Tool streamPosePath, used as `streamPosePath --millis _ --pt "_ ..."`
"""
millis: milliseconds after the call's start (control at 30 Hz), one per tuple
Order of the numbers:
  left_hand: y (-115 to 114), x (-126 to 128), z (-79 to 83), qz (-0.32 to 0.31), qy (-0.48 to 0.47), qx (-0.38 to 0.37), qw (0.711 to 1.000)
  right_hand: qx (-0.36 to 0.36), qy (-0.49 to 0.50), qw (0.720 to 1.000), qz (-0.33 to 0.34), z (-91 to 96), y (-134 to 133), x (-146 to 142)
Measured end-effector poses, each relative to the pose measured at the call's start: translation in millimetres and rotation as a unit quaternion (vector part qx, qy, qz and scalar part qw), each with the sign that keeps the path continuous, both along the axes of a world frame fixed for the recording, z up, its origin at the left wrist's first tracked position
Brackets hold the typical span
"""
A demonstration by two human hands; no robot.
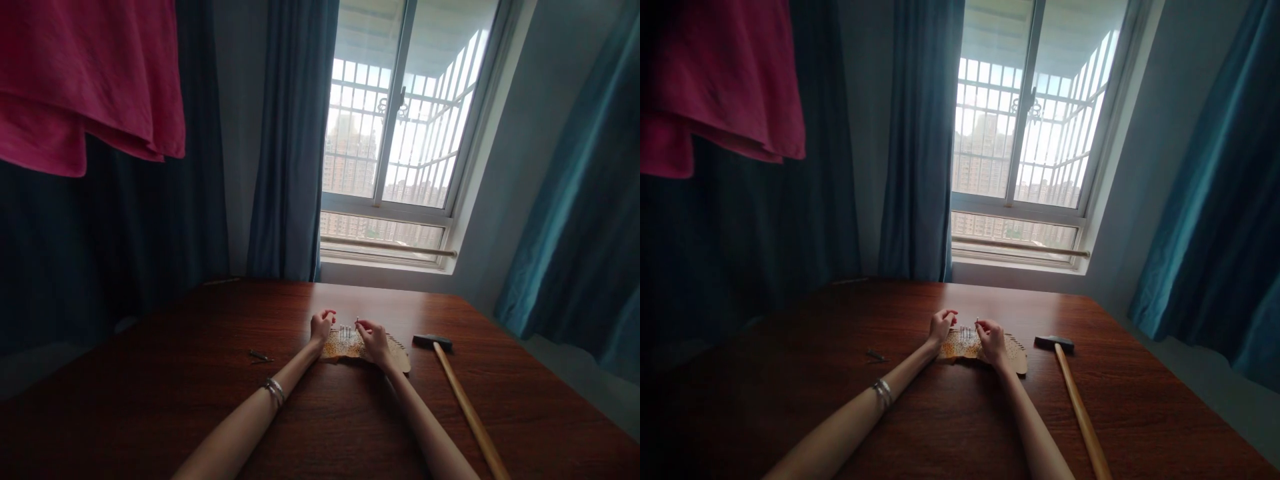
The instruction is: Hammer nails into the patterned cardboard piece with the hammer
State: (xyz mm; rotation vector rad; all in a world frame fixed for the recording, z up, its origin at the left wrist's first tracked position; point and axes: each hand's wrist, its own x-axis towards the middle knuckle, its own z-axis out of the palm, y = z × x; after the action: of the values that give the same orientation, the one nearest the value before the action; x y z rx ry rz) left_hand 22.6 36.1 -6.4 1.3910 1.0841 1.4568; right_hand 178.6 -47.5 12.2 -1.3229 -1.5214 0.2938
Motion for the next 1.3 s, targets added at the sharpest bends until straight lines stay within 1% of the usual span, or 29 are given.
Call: streamPosePath --millis 100,233,333,633,833,933,1033,1100,1200,1300 --pt "1.1 0.4 -2.3 0.005 0.027 0.004 1.000 -0.005 -0.001 1.000 -0.002 -7.0 4.5 -3.0" --pt "0.0 -0.3 -2.8 0.020 0.041 0.008 0.999 -0.008 -0.007 1.000 -0.010 -11.9 2.1 -4.0" --pt "-1.3 -0.8 -2.4 0.029 0.039 0.005 0.999 -0.008 -0.017 1.000 -0.004 -10.7 -0.6 -5.3" --pt "0.0 -0.2 -2.6 0.029 0.039 0.005 0.999 -0.004 -0.059 0.998 0.004 -8.8 -3.5 -8.1" --pt "-4.7 -0.3 -1.2 0.023 0.050 0.005 0.998 -0.006 -0.087 0.996 0.014 -7.0 -4.3 -9.7" --pt "-7.0 0.5 0.7 0.008 0.063 0.003 0.998 -0.011 -0.098 0.995 0.017 -6.5 -5.5 -9.7" --pt "-10.4 1.4 6.1 -0.021 0.073 0.008 0.997 -0.010 -0.106 0.994 0.023 -5.9 -8.0 -8.7" --pt "-13.8 1.6 11.6 -0.055 0.076 0.017 0.995 -0.008 -0.110 0.994 0.026 -5.5 -10.0 -8.2" --pt "-18.7 0.8 19.0 -0.123 0.092 0.033 0.988 -0.005 -0.113 0.993 0.029 -5.1 -11.9 -8.0" --pt "-19.8 -0.8 21.6 -0.172 0.126 0.051 0.976 -0.006 -0.112 0.993 0.031 -5.4 -12.0 -8.0"
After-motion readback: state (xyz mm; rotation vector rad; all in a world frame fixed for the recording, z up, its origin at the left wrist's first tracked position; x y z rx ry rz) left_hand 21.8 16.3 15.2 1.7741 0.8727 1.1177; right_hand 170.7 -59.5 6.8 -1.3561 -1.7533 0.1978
